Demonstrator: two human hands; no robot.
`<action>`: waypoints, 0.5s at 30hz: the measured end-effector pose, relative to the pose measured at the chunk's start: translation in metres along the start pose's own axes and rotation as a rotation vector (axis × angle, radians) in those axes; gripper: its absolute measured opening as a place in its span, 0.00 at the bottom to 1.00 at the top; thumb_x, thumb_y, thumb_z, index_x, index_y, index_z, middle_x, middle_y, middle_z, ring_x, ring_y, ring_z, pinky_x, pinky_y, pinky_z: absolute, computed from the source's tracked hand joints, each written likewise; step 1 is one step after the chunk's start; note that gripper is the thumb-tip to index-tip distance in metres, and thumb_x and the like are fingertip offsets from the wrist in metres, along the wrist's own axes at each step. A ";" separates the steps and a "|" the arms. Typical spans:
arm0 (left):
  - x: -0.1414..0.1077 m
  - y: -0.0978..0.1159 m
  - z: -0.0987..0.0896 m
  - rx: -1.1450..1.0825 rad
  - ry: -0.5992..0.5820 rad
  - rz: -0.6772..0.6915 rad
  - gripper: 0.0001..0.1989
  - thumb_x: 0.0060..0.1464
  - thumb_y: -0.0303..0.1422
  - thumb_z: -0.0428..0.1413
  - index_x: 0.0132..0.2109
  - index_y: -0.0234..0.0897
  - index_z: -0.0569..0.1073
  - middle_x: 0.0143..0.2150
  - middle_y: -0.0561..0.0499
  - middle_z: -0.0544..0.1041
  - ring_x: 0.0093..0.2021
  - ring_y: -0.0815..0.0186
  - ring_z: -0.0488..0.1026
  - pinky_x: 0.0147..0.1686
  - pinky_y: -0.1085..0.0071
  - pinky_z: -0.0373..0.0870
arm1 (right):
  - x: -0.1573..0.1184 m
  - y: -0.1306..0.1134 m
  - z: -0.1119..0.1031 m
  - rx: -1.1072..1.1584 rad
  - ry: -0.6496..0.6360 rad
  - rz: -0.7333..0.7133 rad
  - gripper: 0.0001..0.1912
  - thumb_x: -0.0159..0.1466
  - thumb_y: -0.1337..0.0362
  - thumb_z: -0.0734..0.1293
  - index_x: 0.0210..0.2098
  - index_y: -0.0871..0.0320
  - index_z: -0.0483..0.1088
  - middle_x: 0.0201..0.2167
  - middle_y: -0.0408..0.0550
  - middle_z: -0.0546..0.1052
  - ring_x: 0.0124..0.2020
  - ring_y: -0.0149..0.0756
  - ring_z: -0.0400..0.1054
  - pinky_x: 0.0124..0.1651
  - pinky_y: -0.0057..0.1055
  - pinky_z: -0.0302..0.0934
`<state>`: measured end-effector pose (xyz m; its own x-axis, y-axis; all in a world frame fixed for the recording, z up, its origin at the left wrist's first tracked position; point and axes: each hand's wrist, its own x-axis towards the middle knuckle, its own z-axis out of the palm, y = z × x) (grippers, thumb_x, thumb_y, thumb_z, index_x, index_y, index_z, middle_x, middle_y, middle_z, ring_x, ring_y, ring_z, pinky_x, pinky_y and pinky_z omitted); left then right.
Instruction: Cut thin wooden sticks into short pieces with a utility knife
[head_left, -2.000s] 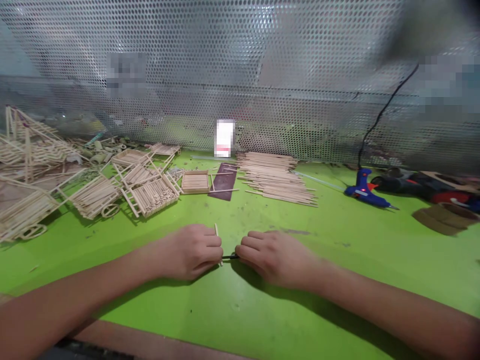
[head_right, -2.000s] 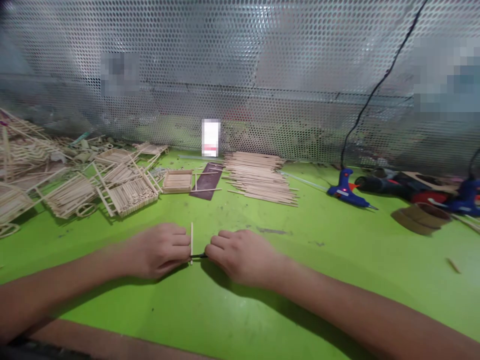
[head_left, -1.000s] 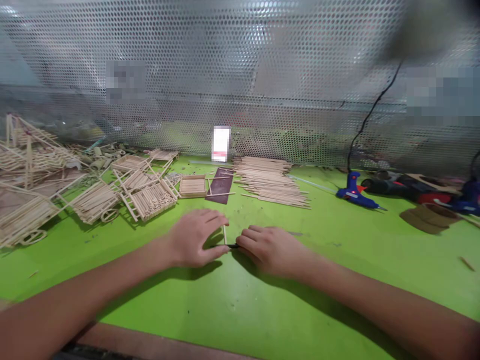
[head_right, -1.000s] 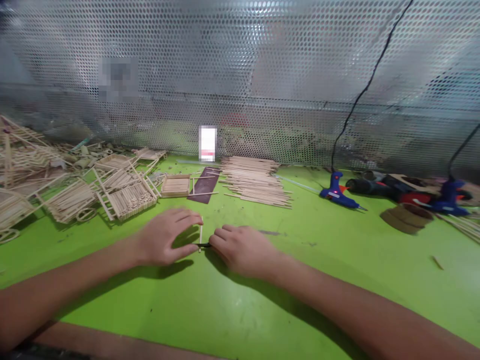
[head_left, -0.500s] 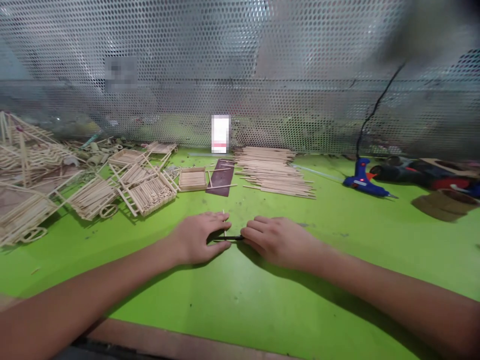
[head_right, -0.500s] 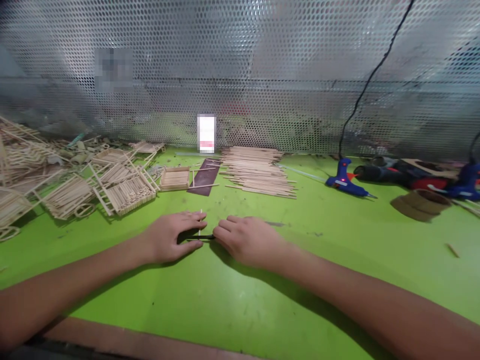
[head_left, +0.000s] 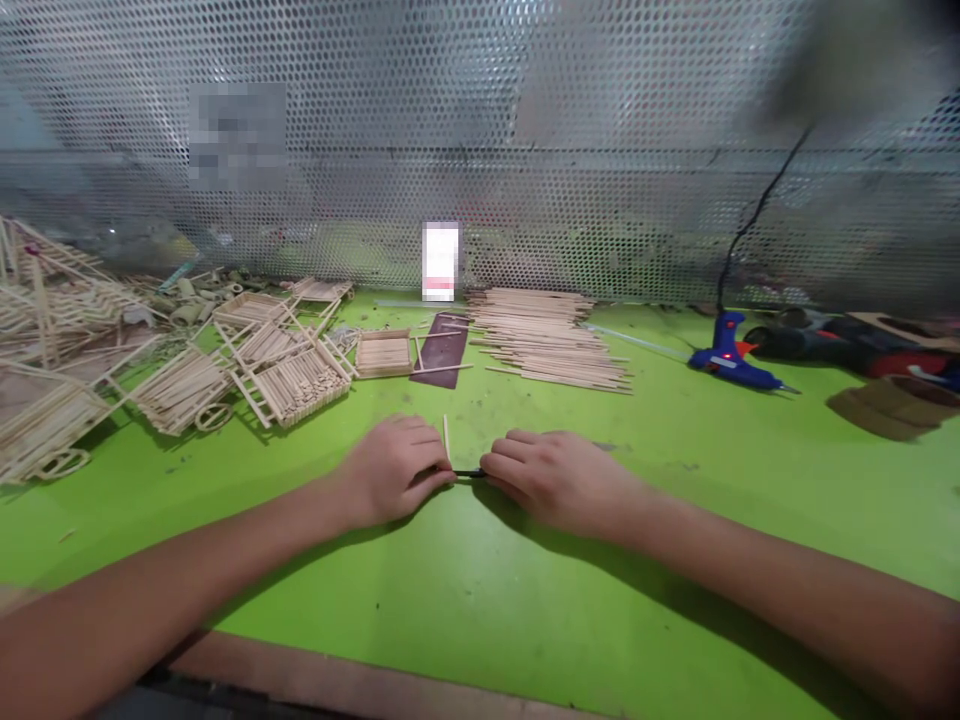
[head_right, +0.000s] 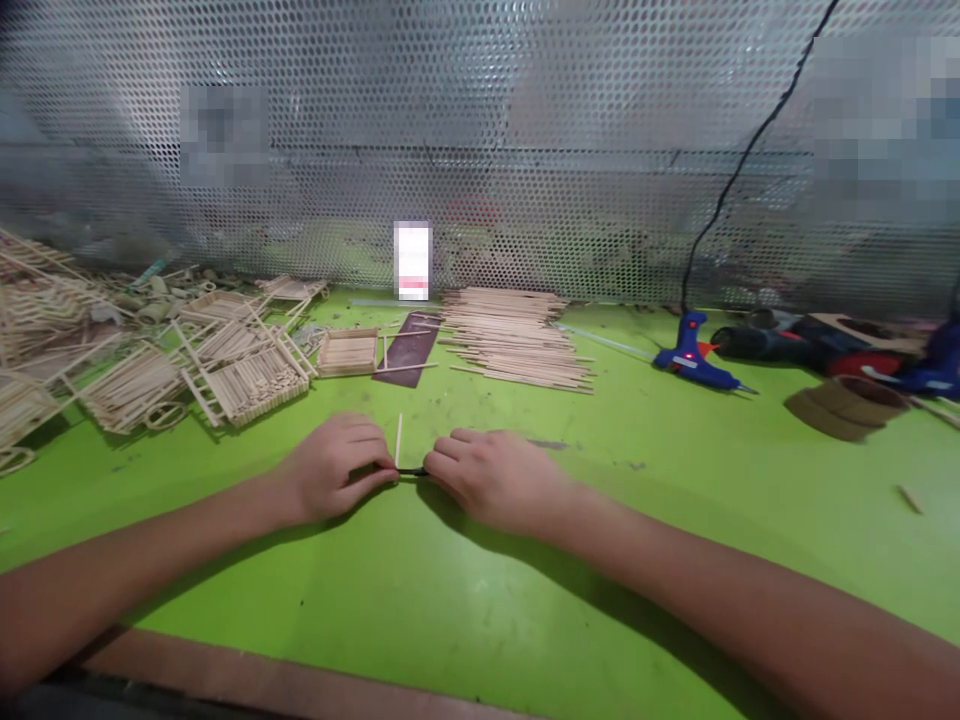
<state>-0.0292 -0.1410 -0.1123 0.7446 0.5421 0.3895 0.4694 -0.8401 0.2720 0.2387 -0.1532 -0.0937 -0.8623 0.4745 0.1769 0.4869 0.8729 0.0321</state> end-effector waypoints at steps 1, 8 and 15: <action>0.001 0.001 0.000 0.005 -0.008 -0.003 0.14 0.71 0.36 0.55 0.36 0.35 0.77 0.33 0.49 0.80 0.35 0.62 0.72 0.39 0.64 0.65 | 0.000 0.000 0.000 0.005 -0.003 0.001 0.04 0.72 0.71 0.64 0.39 0.58 0.69 0.31 0.44 0.72 0.31 0.35 0.61 0.32 0.33 0.47; 0.005 0.006 -0.001 -0.031 -0.070 -0.065 0.12 0.69 0.34 0.55 0.35 0.36 0.75 0.32 0.50 0.78 0.37 0.61 0.72 0.43 0.62 0.65 | 0.001 0.000 -0.003 0.069 -0.028 0.041 0.07 0.73 0.72 0.62 0.38 0.59 0.70 0.31 0.45 0.73 0.31 0.34 0.64 0.32 0.31 0.51; -0.004 0.000 -0.010 -0.029 -0.055 -0.071 0.09 0.66 0.31 0.58 0.34 0.35 0.75 0.31 0.50 0.78 0.35 0.62 0.72 0.39 0.64 0.64 | 0.017 -0.004 0.000 0.093 -0.015 0.025 0.07 0.74 0.69 0.62 0.38 0.59 0.69 0.32 0.45 0.73 0.31 0.33 0.63 0.32 0.31 0.52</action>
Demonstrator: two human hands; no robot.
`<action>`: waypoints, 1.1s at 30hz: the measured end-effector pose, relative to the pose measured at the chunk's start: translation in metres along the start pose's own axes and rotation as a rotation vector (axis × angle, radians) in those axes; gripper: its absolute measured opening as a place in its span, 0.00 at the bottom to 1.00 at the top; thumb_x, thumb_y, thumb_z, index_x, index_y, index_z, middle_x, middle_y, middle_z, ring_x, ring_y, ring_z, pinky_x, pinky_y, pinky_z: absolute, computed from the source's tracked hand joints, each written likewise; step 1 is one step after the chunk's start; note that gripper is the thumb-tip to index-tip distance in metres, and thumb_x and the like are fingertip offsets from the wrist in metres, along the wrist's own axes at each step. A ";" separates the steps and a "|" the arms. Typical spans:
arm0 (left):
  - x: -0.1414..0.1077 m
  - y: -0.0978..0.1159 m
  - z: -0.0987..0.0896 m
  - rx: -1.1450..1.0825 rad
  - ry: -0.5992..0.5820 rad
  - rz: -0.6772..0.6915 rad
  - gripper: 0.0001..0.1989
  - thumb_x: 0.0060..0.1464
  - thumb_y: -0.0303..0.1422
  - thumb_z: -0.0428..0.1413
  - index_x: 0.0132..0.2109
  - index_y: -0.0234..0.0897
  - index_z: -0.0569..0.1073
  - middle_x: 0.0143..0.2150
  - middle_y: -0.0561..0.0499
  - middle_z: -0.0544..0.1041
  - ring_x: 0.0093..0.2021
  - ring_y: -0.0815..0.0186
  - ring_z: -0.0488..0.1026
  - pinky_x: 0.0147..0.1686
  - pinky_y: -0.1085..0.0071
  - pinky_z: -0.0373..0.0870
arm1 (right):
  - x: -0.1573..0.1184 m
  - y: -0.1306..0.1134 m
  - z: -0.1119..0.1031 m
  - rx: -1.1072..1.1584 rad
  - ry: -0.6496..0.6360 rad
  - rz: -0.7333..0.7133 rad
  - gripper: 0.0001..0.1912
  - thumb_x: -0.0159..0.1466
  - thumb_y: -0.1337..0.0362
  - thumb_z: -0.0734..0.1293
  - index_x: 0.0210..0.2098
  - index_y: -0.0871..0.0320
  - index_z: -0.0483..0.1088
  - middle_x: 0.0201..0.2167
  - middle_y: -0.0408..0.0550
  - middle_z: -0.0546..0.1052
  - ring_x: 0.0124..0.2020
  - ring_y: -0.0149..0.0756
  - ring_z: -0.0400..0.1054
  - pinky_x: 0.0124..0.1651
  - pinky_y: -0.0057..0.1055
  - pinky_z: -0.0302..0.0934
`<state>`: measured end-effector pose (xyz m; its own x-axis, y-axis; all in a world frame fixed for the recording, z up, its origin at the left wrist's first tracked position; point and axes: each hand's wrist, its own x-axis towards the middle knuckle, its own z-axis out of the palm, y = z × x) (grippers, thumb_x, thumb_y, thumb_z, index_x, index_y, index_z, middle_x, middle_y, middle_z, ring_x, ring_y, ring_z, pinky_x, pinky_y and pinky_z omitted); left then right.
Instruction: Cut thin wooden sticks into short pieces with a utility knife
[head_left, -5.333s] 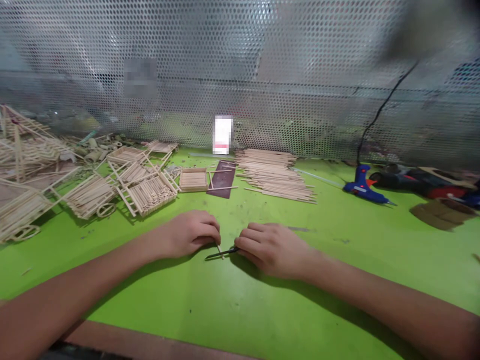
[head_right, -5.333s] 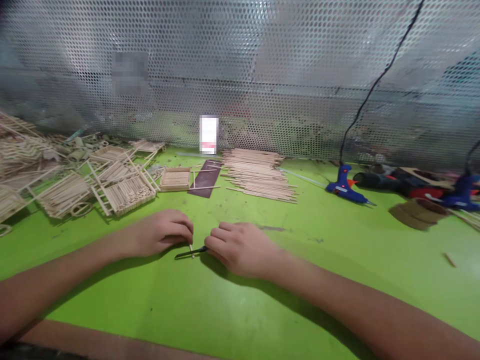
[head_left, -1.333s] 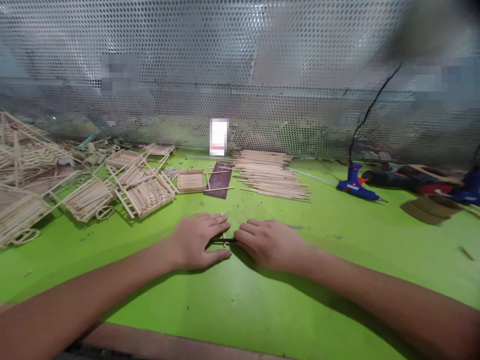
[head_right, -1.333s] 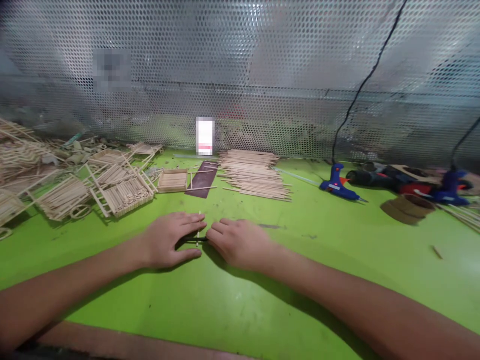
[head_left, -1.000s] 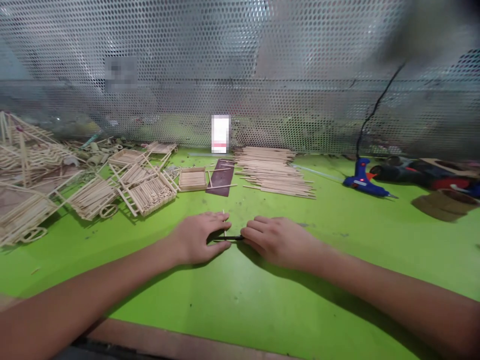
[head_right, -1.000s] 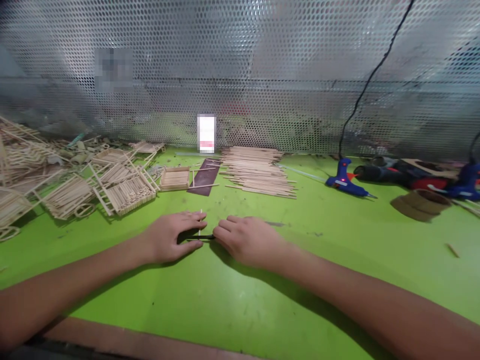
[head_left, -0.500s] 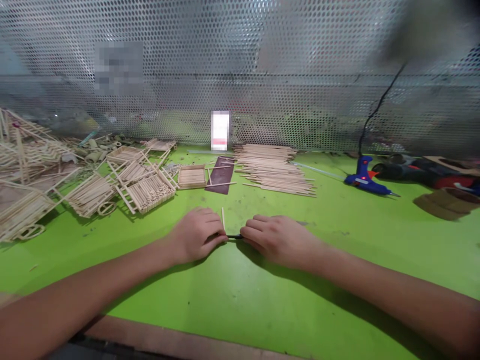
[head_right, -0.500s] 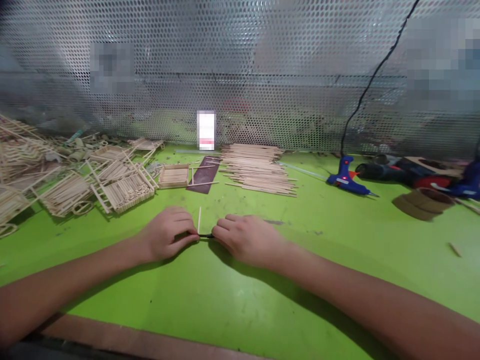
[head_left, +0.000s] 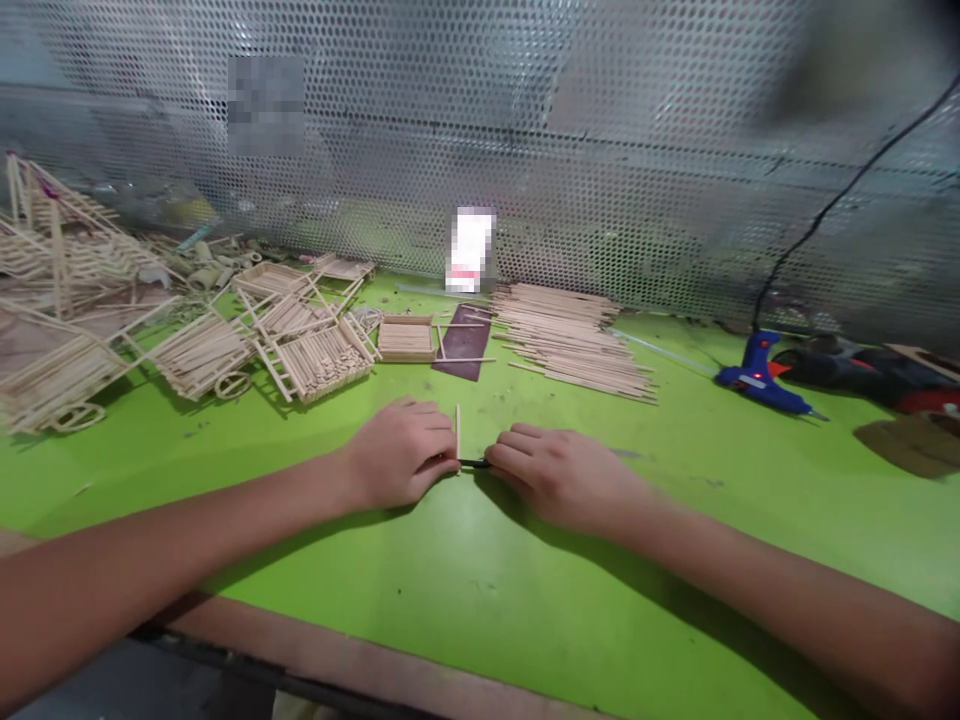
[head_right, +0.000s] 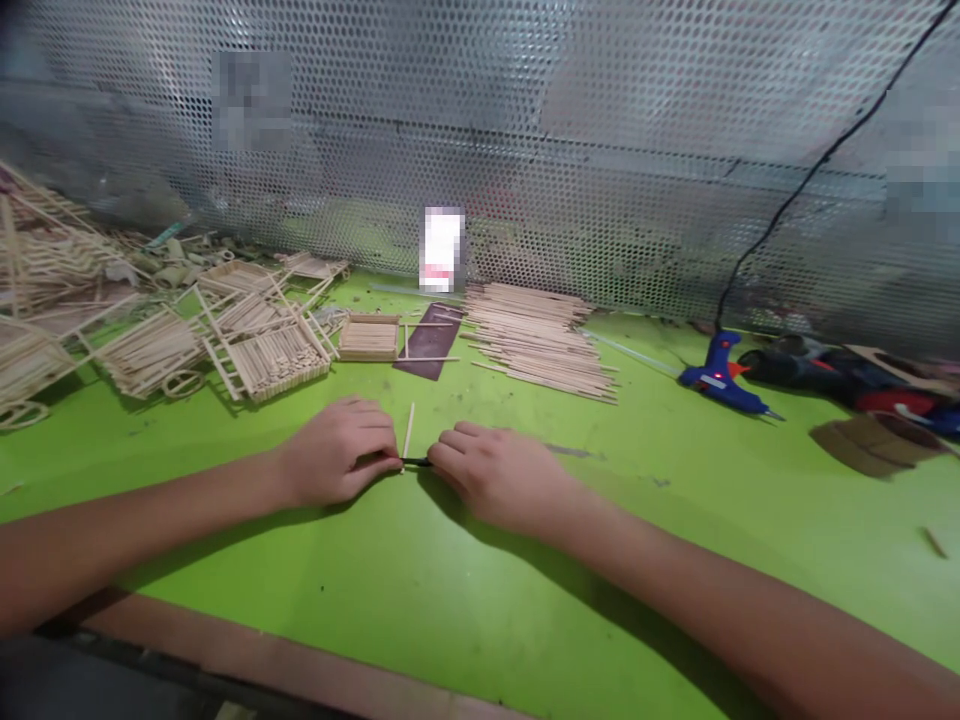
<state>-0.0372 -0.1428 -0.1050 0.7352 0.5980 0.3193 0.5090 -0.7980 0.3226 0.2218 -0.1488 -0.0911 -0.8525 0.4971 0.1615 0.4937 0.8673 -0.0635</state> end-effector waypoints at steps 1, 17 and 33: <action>-0.001 -0.001 -0.001 0.004 0.002 0.003 0.10 0.66 0.31 0.58 0.34 0.35 0.75 0.31 0.50 0.78 0.34 0.62 0.71 0.38 0.64 0.64 | 0.002 -0.001 0.000 -0.002 0.005 -0.004 0.08 0.75 0.68 0.62 0.38 0.59 0.69 0.32 0.45 0.73 0.31 0.33 0.62 0.32 0.32 0.52; -0.003 -0.008 0.000 0.058 0.027 0.068 0.09 0.68 0.34 0.57 0.39 0.36 0.78 0.34 0.50 0.80 0.34 0.63 0.73 0.37 0.65 0.64 | 0.003 -0.003 0.001 -0.082 -0.032 0.019 0.05 0.75 0.66 0.64 0.42 0.59 0.70 0.32 0.45 0.74 0.32 0.35 0.63 0.32 0.32 0.50; -0.006 -0.008 -0.017 0.019 -0.124 -0.006 0.06 0.66 0.29 0.58 0.38 0.35 0.78 0.33 0.50 0.79 0.33 0.63 0.74 0.40 0.63 0.69 | 0.001 -0.001 0.004 -0.071 -0.007 0.025 0.08 0.76 0.64 0.63 0.40 0.58 0.69 0.31 0.44 0.73 0.31 0.35 0.63 0.31 0.32 0.50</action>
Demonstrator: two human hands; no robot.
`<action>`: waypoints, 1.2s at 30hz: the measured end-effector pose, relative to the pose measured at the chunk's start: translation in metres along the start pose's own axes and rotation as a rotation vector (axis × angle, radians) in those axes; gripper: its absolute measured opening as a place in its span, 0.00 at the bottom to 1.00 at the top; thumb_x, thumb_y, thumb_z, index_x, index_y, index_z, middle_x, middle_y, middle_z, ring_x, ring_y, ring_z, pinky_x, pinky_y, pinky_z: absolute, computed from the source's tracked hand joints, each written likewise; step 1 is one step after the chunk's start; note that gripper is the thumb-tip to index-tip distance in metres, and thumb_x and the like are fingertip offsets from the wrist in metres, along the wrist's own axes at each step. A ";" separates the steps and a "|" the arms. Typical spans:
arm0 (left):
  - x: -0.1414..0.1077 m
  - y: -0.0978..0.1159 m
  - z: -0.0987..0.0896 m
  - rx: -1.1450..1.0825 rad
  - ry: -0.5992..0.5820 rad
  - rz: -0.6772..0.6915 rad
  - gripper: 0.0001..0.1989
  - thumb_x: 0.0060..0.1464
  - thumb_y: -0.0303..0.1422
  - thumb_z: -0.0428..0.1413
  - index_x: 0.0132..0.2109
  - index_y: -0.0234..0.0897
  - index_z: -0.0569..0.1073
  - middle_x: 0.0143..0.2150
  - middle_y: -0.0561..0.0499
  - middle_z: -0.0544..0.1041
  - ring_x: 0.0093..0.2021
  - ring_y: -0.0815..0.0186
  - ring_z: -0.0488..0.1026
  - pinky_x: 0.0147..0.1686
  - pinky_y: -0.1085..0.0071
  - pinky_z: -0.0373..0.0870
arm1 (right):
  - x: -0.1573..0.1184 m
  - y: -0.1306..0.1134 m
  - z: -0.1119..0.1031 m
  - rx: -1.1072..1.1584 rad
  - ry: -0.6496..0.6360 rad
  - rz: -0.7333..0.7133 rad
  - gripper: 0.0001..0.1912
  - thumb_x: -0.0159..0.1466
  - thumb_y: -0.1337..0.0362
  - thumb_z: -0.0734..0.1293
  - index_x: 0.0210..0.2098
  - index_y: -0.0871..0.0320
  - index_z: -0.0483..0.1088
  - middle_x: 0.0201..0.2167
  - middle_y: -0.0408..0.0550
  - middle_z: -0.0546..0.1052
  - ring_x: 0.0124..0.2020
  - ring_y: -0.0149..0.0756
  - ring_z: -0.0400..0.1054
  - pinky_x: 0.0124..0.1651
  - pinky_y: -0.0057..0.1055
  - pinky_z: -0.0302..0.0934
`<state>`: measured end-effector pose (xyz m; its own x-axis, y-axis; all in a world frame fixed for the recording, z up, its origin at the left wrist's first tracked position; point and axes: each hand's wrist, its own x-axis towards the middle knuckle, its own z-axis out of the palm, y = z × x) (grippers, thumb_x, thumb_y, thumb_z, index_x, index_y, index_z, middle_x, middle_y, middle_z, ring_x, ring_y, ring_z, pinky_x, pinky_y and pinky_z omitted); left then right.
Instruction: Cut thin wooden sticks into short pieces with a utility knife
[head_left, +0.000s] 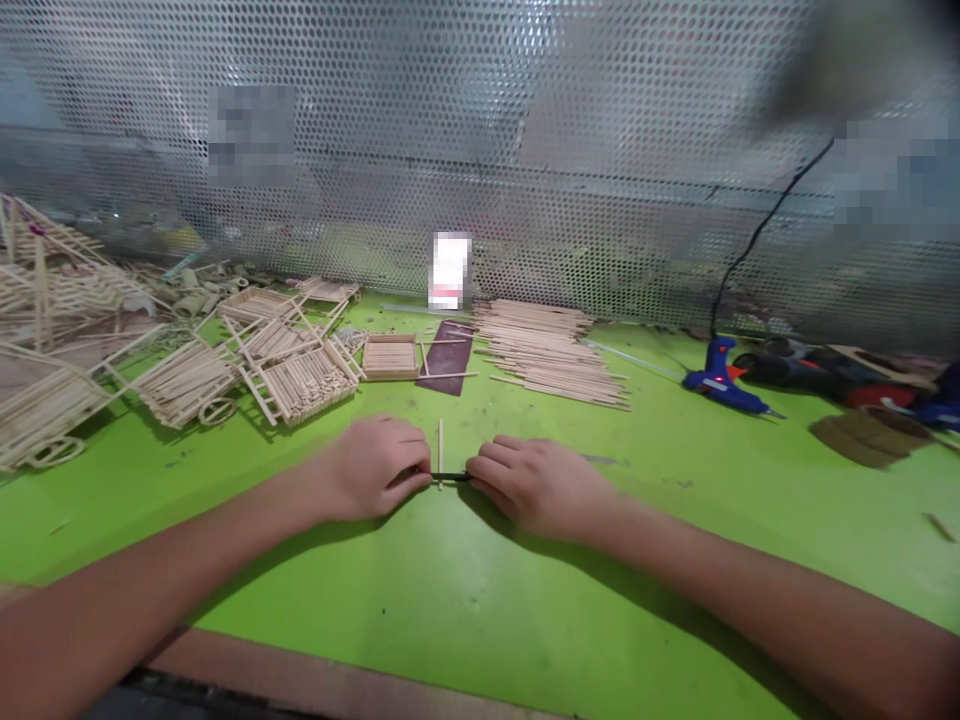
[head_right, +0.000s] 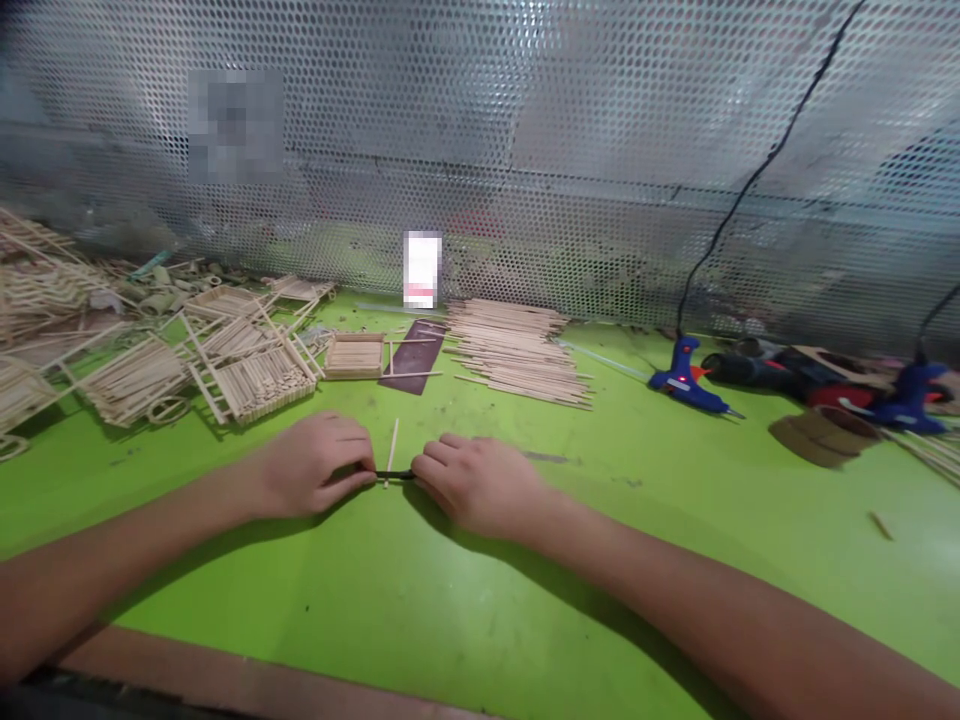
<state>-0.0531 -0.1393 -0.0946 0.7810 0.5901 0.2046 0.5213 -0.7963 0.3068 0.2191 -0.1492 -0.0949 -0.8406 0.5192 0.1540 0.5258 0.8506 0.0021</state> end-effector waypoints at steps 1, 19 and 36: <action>0.000 0.000 -0.001 -0.004 -0.007 -0.002 0.06 0.66 0.29 0.58 0.38 0.35 0.78 0.33 0.50 0.79 0.34 0.63 0.74 0.41 0.63 0.69 | 0.000 0.000 0.000 -0.003 0.001 -0.002 0.08 0.76 0.64 0.62 0.40 0.58 0.69 0.32 0.44 0.73 0.31 0.35 0.63 0.31 0.32 0.49; -0.015 -0.028 -0.021 0.088 -0.009 0.006 0.07 0.64 0.27 0.60 0.35 0.37 0.79 0.32 0.52 0.80 0.32 0.64 0.75 0.43 0.60 0.71 | -0.003 0.001 -0.001 0.032 0.013 0.014 0.06 0.75 0.67 0.63 0.40 0.59 0.70 0.31 0.44 0.73 0.29 0.33 0.63 0.31 0.30 0.53; -0.014 -0.029 -0.015 0.092 0.044 0.025 0.10 0.69 0.30 0.56 0.41 0.36 0.81 0.38 0.49 0.84 0.36 0.63 0.77 0.44 0.61 0.72 | -0.003 0.002 -0.001 -0.007 0.026 -0.007 0.09 0.77 0.64 0.61 0.40 0.59 0.69 0.31 0.45 0.73 0.30 0.34 0.63 0.31 0.31 0.52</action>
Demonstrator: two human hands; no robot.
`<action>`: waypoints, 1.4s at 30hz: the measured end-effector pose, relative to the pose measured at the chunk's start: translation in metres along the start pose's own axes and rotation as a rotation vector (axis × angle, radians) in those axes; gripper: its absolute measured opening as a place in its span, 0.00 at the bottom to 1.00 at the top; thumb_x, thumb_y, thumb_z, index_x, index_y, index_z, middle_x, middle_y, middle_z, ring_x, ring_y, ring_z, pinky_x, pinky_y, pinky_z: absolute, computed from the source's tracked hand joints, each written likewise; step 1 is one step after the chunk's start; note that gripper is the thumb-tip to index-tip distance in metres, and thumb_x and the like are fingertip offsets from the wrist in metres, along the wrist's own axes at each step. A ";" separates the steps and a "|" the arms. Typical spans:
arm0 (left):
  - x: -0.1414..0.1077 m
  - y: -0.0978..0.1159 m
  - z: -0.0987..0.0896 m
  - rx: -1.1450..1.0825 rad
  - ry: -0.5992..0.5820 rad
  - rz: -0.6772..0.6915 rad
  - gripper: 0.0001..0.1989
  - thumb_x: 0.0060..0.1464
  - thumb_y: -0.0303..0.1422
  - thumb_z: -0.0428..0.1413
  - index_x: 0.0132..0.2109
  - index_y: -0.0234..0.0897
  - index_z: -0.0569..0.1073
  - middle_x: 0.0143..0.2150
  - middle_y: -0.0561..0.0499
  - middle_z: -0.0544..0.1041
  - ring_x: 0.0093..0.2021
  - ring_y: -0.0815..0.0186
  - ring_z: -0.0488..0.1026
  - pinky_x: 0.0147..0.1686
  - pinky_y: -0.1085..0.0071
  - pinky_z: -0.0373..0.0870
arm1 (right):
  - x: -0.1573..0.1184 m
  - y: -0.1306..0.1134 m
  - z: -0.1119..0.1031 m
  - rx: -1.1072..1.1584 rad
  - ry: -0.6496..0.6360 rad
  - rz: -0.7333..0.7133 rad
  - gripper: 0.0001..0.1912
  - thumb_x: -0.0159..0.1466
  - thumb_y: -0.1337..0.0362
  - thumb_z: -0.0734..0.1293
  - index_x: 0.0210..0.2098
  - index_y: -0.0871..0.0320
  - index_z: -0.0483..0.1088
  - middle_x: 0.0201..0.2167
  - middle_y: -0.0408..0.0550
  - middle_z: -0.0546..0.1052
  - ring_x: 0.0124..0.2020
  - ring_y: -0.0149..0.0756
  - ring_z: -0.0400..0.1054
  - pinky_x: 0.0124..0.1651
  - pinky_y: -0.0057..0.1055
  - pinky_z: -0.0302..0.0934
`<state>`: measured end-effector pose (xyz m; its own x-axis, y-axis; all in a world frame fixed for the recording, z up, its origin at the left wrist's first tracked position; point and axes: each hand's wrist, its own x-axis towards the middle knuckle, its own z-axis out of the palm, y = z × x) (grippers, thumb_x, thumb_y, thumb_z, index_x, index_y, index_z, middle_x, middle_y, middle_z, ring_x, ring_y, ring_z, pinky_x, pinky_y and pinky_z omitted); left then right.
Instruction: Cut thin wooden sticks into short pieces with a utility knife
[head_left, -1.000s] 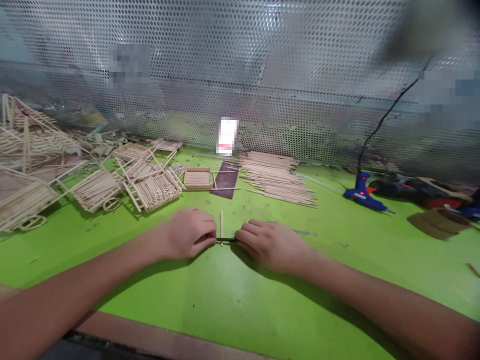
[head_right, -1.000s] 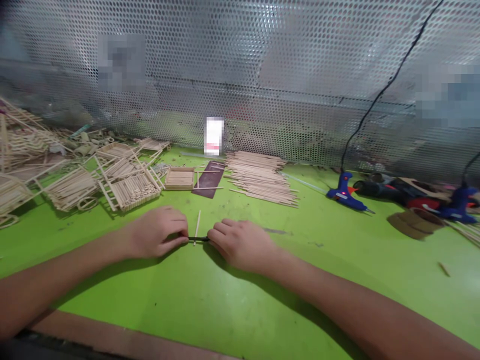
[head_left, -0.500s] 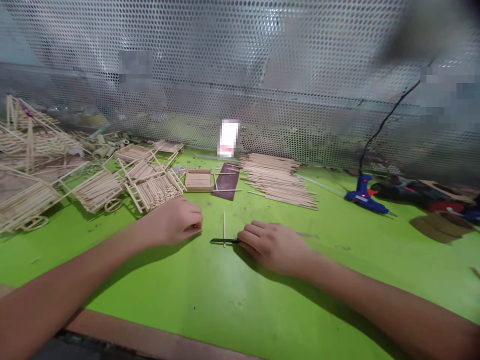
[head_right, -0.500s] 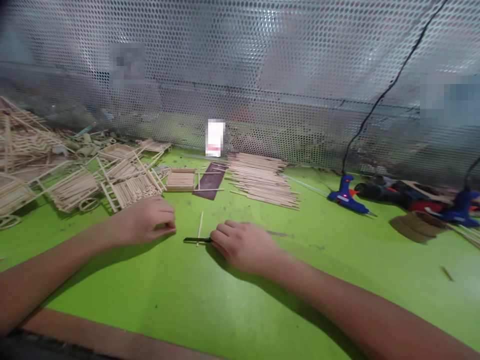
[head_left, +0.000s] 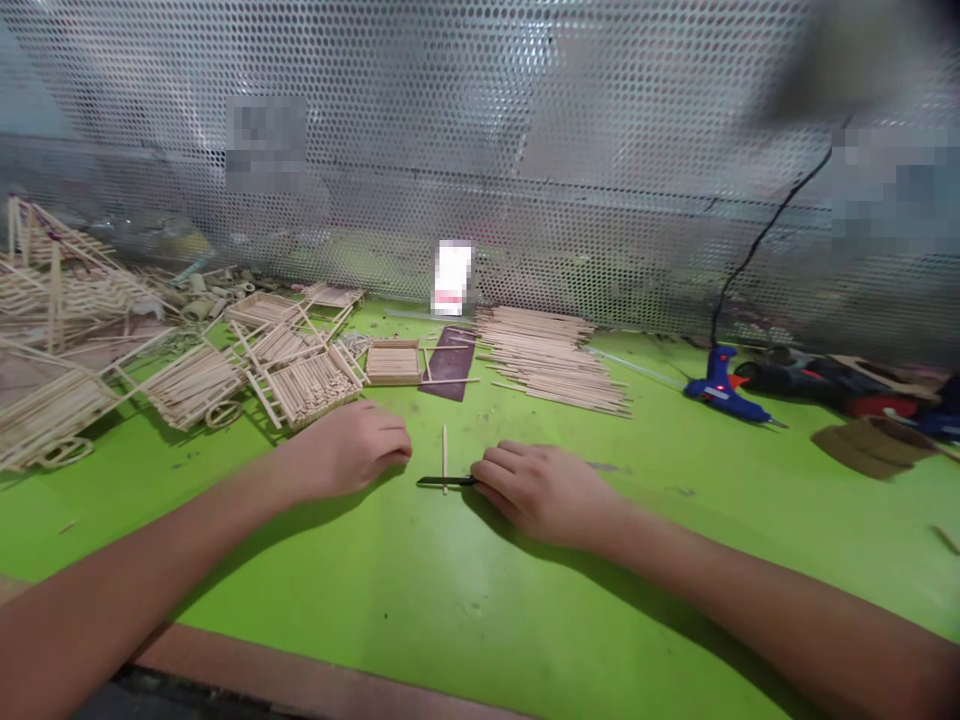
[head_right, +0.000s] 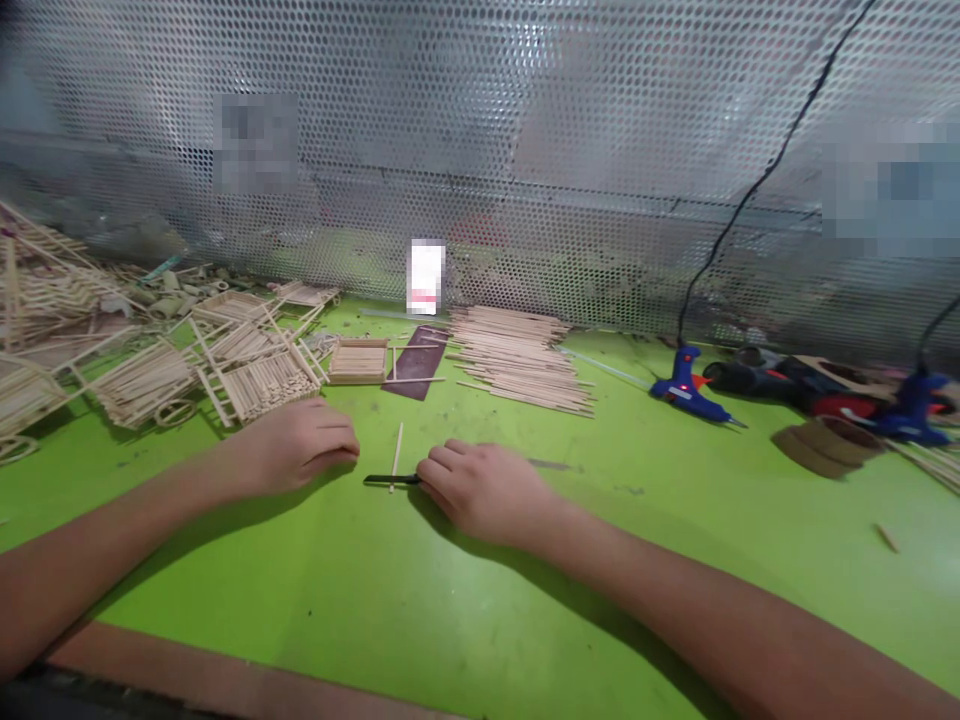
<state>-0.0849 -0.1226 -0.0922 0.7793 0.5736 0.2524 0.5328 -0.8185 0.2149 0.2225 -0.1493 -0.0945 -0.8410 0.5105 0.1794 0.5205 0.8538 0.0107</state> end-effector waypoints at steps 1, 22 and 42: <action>0.000 0.000 0.000 -0.005 -0.008 -0.006 0.10 0.69 0.30 0.56 0.41 0.36 0.82 0.39 0.48 0.84 0.36 0.63 0.77 0.44 0.61 0.71 | 0.000 0.000 0.000 0.001 -0.002 0.000 0.10 0.77 0.64 0.61 0.40 0.59 0.69 0.31 0.45 0.73 0.30 0.34 0.63 0.31 0.31 0.52; 0.017 0.026 0.021 -0.046 -0.004 0.061 0.07 0.66 0.30 0.57 0.39 0.35 0.78 0.35 0.49 0.80 0.34 0.63 0.74 0.42 0.62 0.70 | 0.002 0.000 0.002 -0.022 -0.007 0.005 0.09 0.76 0.64 0.61 0.40 0.58 0.69 0.32 0.45 0.74 0.31 0.34 0.63 0.32 0.32 0.50; 0.021 0.032 0.020 -0.083 -0.022 -0.016 0.26 0.67 0.46 0.59 0.64 0.35 0.75 0.62 0.39 0.79 0.60 0.49 0.76 0.60 0.47 0.72 | 0.002 0.001 0.003 -0.015 0.009 -0.013 0.09 0.76 0.63 0.62 0.41 0.59 0.70 0.32 0.45 0.75 0.31 0.35 0.65 0.33 0.33 0.55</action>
<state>-0.0448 -0.1372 -0.0984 0.7784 0.5850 0.2277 0.5170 -0.8032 0.2960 0.2206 -0.1471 -0.0976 -0.8462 0.4985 0.1880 0.5119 0.8586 0.0274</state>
